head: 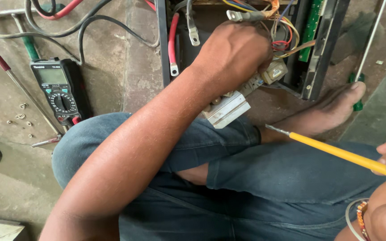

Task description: The person sits on the floor and uses a screwdriver to adjust and connect wires inside an open electronic device. They manipulate small components and secure connections within the chassis.

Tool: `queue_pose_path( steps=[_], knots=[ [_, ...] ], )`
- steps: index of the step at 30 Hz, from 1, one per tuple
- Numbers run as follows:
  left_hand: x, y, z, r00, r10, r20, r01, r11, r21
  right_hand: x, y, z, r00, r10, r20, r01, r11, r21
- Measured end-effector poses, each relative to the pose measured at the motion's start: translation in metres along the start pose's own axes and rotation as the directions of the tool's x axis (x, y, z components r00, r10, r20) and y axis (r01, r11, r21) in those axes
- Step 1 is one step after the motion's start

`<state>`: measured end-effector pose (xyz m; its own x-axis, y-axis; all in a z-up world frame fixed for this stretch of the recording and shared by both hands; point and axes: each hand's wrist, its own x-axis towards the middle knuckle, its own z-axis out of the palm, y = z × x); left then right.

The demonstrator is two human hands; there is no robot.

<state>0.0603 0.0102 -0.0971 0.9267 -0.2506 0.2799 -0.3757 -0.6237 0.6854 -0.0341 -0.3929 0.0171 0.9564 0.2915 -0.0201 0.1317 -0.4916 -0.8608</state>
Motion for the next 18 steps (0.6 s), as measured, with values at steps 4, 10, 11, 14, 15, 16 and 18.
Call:
queue_pose_path(
  steps=[4,10,11,14,15,16,18],
  knots=[
    [0.000,-0.003,-0.003,0.997,0.070,-0.040,-0.072,0.997,-0.029,0.000,0.001,0.002,1.000,0.000,-0.020,0.001,1.000,0.022],
    [0.010,0.003,-0.012,0.996,0.004,0.091,-0.004,1.000,0.002,-0.002,0.001,0.001,0.999,-0.002,-0.044,0.003,0.999,0.032],
    [0.012,0.004,-0.012,0.991,-0.022,0.131,0.022,1.000,0.006,-0.002,0.000,0.000,0.999,-0.004,-0.047,0.005,0.999,0.031],
    [0.016,0.008,-0.014,0.972,-0.076,0.222,0.069,0.997,0.038,-0.001,0.000,0.000,0.999,-0.009,-0.052,0.011,0.999,0.034],
    [0.017,0.009,-0.013,0.969,-0.077,0.236,0.064,0.996,0.061,-0.001,0.000,0.000,0.999,-0.008,-0.052,0.010,0.999,0.035],
    [0.018,0.010,-0.014,0.965,-0.078,0.249,0.059,0.995,0.083,-0.001,-0.001,0.000,0.999,-0.008,-0.052,0.010,0.999,0.036],
    [0.017,0.011,-0.017,0.977,-0.031,0.212,0.013,0.996,0.086,0.000,-0.001,0.000,0.999,-0.010,-0.049,0.012,0.999,0.037]
  ],
)
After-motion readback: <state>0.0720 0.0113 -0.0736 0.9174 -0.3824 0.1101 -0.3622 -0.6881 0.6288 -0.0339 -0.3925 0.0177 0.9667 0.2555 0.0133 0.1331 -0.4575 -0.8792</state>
